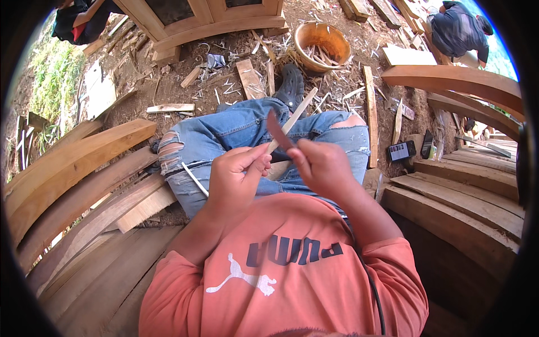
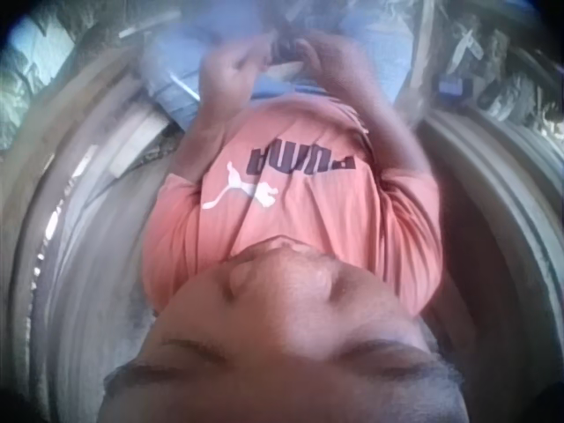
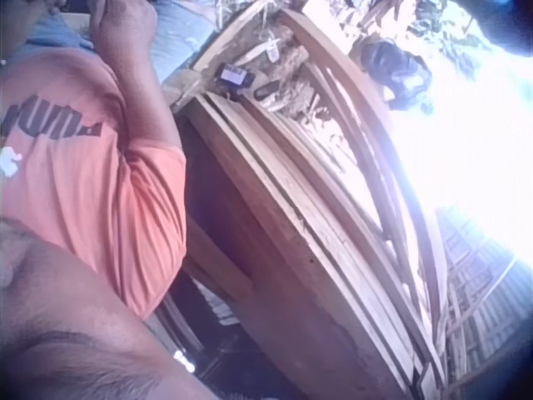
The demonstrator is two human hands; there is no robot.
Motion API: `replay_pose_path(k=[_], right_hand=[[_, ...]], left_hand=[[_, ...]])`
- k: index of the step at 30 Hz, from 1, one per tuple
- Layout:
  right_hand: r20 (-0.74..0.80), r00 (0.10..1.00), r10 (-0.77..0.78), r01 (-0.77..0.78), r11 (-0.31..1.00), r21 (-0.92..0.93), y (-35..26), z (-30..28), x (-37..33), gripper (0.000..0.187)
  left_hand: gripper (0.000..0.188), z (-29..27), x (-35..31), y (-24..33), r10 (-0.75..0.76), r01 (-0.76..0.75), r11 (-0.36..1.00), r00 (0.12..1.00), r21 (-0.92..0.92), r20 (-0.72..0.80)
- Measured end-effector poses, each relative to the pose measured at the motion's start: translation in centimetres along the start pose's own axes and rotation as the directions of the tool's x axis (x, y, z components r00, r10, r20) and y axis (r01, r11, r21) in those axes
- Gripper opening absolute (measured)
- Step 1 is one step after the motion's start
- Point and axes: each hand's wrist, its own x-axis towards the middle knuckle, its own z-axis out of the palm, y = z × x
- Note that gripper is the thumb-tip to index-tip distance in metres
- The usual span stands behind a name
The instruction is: The person sits on the ground and shapes a small wooden stick using a knife and sandpaper. They then use a hammer to tap the stick against a wooden block to refine its shape.
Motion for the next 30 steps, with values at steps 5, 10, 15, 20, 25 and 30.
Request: replay_pose_path(k=[5, 10, 15, 20, 25, 30], right_hand=[[0.012, 1.000, 0.018, -0.018, 1.000, -0.001, -0.2, -0.4, 0.2, 0.037], [-0.108, 0.979, 0.175, -0.172, 0.984, 0.035, 0.9, -2.0, 2.0, 0.036], [-0.017, 0.996, -0.088, 0.087, 0.995, -0.049, -0.6, -0.1, -0.3, 0.034], [-0.138, 0.988, 0.064, -0.064, 0.998, 0.003, 0.3, -0.8, 0.7, 0.034], [-0.118, 0.990, 0.072, -0.078, 0.995, -0.054, 0.5, -1.6, 1.3, 0.035], [0.017, 0.992, -0.123, 0.124, 0.988, -0.090, -0.8, -0.4, -0.2, 0.035]], left_hand=[[0.025, 0.1, -0.3, 0.3, 0.024, -0.024, 0.999, 1.000, 0.047, 0.001], [0.025, -0.1, -0.4, 0.1, 0.090, -0.087, 0.986, 0.996, 0.144, -0.013], [0.027, 0.2, -0.2, 0.0, 0.001, -0.004, 0.999, 0.998, -0.039, -0.064], [0.028, 0.3, -0.5, 0.3, -0.059, 0.051, 0.985, 0.997, -0.168, -0.043], [0.028, 0.0, -0.3, 0.1, -0.017, 0.011, 0.995, 0.998, -0.102, -0.054], [0.025, 0.1, -0.1, -0.7, 0.104, -0.105, 0.994, 0.992, -0.013, -0.076]])
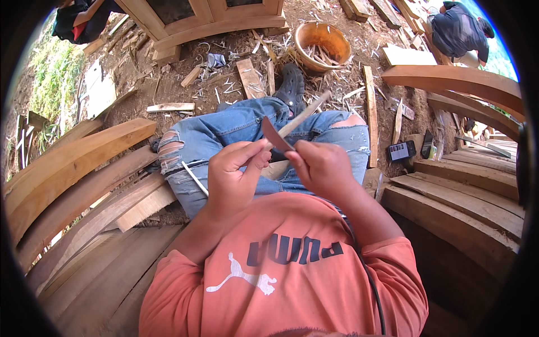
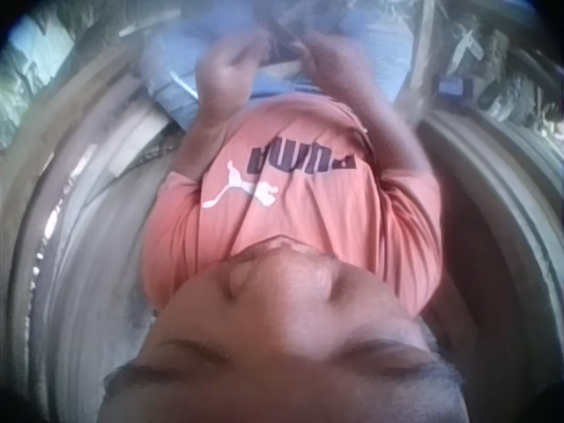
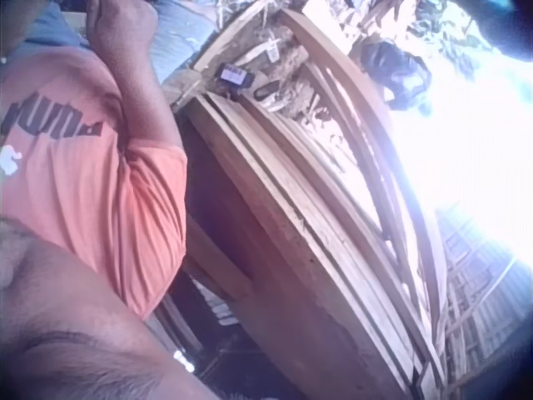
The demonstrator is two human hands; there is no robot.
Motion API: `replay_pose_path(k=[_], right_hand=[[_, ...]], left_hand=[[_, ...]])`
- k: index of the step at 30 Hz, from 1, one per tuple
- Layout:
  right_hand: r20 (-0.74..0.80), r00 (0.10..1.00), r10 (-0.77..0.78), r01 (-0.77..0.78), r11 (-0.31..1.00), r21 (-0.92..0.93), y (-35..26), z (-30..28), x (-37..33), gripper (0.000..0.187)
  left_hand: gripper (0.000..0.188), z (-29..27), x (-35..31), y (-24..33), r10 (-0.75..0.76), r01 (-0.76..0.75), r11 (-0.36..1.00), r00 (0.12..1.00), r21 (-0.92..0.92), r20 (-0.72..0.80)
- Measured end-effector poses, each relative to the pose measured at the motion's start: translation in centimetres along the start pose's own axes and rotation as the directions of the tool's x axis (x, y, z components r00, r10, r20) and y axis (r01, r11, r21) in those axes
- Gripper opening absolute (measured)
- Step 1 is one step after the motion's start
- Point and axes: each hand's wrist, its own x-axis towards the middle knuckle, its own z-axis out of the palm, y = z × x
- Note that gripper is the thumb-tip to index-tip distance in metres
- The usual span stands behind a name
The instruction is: The person sits on the ground and shapes a small wooden stick using a knife and sandpaper. They then use a hammer to tap the stick against a wooden block to refine its shape.
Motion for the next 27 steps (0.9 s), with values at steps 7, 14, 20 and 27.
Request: replay_pose_path(k=[7, 14, 20, 27], right_hand=[[-0.034, 0.999, 0.023, -0.022, 0.999, 0.042, 0.1, 0.6, -0.1, 0.035], [-0.068, 0.997, -0.026, 0.026, 1.000, -0.005, -0.1, 0.7, 0.7, 0.034], [-0.131, 0.978, 0.160, -0.157, 0.987, 0.027, 0.6, 0.1, 1.3, 0.035], [-0.102, 0.978, 0.180, -0.167, 0.978, 0.126, 0.3, 0.6, 1.2, 0.035]], left_hand=[[0.024, 0.0, -0.3, 0.8, -0.033, 0.033, 0.998, 0.999, 0.047, -0.011], [0.025, 0.1, -0.3, 0.4, -0.083, 0.079, 0.996, 0.993, -0.050, -0.082], [0.025, -0.1, -0.2, 1.1, -0.004, 0.006, 1.000, 0.998, 0.025, -0.061], [0.024, 0.0, 0.0, 0.9, 0.084, -0.071, 0.988, 0.993, 0.134, -0.088]])
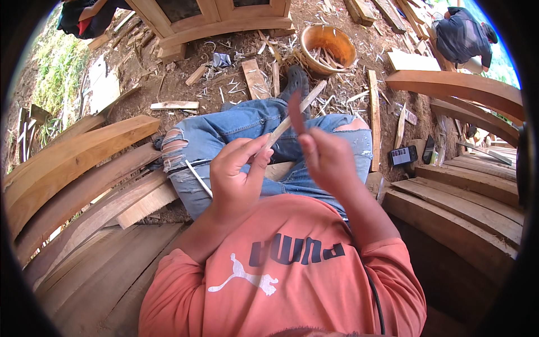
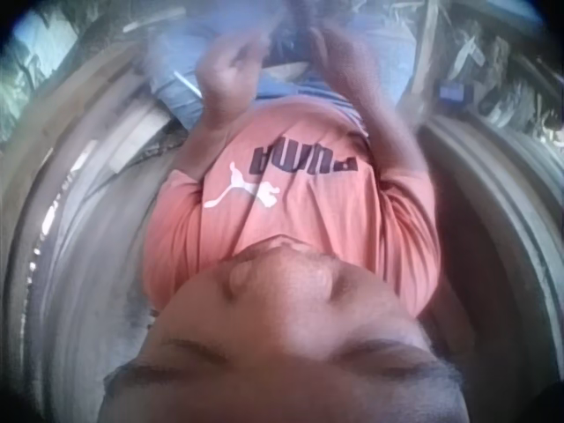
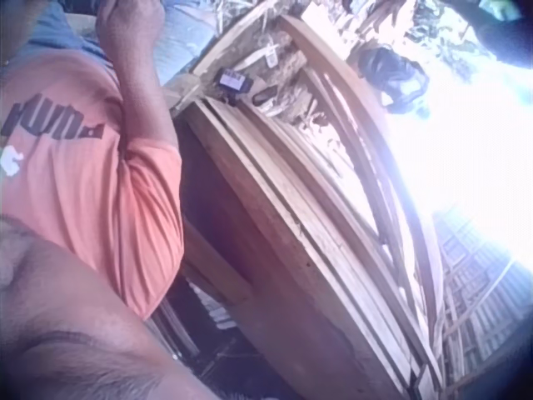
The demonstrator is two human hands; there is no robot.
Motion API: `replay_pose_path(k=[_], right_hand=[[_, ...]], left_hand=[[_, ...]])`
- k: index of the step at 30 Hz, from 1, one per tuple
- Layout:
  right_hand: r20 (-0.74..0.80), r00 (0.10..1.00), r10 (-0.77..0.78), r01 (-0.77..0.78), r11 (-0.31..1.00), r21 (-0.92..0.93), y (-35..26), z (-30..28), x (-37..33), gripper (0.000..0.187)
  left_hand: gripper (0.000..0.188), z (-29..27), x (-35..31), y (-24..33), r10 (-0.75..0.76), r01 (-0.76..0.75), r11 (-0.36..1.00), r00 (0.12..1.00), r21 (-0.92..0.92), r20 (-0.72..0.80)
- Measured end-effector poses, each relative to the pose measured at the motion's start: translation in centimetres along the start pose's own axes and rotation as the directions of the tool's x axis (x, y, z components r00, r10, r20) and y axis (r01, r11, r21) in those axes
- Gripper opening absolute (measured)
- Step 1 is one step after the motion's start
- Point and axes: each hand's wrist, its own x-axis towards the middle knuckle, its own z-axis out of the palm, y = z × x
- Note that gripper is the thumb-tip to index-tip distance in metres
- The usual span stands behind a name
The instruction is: The person sits on the ground and shapes a small wooden stick using a knife and sandpaper. They then use a hammer to tap the stick against a wooden block to refine its shape.
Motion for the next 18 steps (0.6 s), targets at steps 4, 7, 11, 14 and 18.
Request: replay_pose_path(k=[4, 7, 11, 14, 18], right_hand=[[0.029, 1.000, 0.003, -0.003, 1.000, -0.002, -0.2, -0.4, 0.3, 0.033], [-0.070, 0.996, 0.063, -0.060, 0.997, 0.044, -0.4, -0.6, 0.9, 0.034], [-0.018, 1.000, 0.001, -0.001, 1.000, 0.011, 0.1, -0.9, 0.6, 0.035], [-0.058, 0.990, 0.127, -0.121, 0.988, 0.097, 0.7, -1.7, 1.2, 0.035], [-0.014, 1.000, -0.015, 0.015, 1.000, -0.016, 0.3, -1.0, 0.4, 0.033]], left_hand=[[0.023, -0.2, 0.5, 0.3, 0.003, -0.003, 1.000, 1.000, -0.004, -0.014], [0.023, -0.1, 0.4, 0.5, -0.010, 0.010, 1.000, 1.000, -0.017, -0.019], [0.023, -0.4, -0.3, -0.8, -0.008, 0.005, 0.998, 0.999, -0.063, -0.054], [0.023, 0.4, 0.1, -0.3, -0.012, 0.004, 0.983, 0.999, -0.186, -0.044], [0.023, 0.3, 0.3, -0.6, -0.047, 0.034, 0.980, 0.997, -0.197, -0.062]])
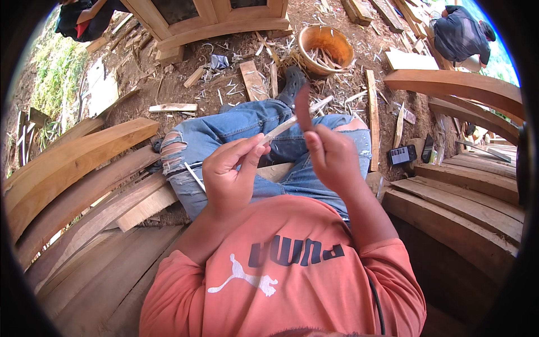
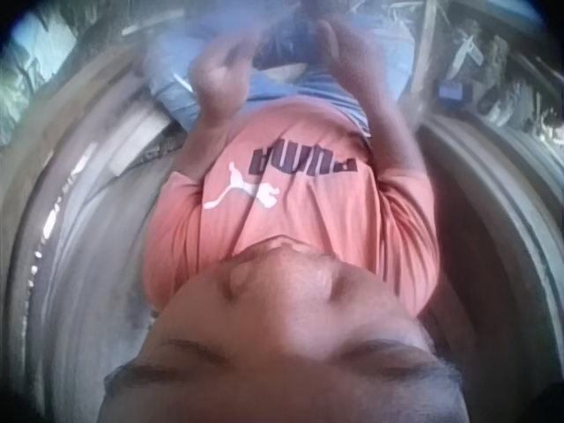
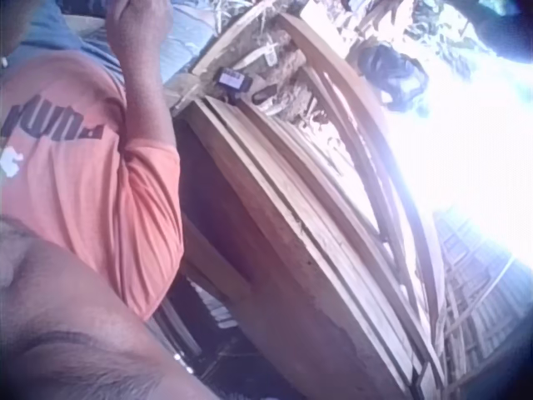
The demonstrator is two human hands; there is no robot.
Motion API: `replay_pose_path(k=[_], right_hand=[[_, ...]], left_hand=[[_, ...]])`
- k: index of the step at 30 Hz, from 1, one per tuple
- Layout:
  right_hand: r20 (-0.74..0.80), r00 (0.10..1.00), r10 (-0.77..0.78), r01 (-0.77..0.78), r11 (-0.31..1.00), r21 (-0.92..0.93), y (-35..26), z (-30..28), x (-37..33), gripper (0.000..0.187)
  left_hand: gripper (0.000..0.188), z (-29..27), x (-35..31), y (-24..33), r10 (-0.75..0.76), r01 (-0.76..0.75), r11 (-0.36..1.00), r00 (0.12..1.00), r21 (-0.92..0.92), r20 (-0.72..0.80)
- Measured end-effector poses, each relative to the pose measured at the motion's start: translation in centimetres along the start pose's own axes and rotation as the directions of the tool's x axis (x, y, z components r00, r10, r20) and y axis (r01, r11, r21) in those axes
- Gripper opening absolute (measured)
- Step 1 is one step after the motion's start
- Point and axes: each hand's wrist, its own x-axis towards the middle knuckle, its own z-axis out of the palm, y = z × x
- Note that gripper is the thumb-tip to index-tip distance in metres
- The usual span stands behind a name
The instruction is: The person sits on the ground and shapes a small wooden stick using a knife and sandpaper. They then use a hammer to tap the stick against a wooden block to refine its shape.
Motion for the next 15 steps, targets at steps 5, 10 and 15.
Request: replay_pose_path(k=[5, 10, 15], right_hand=[[0.012, 1.000, 0.018, -0.021, 0.975, 0.223, 0.0, 0.8, -0.5, 0.034], [0.016, 0.988, 0.157, -0.156, 0.966, 0.208, 0.5, -0.8, 0.4, 0.036], [0.031, 0.989, 0.148, -0.151, 0.970, 0.192, -0.1, -0.3, 0.5, 0.036]], left_hand=[[0.021, 0.3, -0.1, 0.7, -0.046, 0.045, 0.999, 0.999, 0.022, 0.014], [0.021, 0.4, -0.5, 0.3, -0.044, 0.045, 0.998, 0.999, -0.038, 0.019], [0.021, 0.4, -0.6, 0.3, -0.067, 0.068, 0.996, 0.998, -0.057, 0.018]])
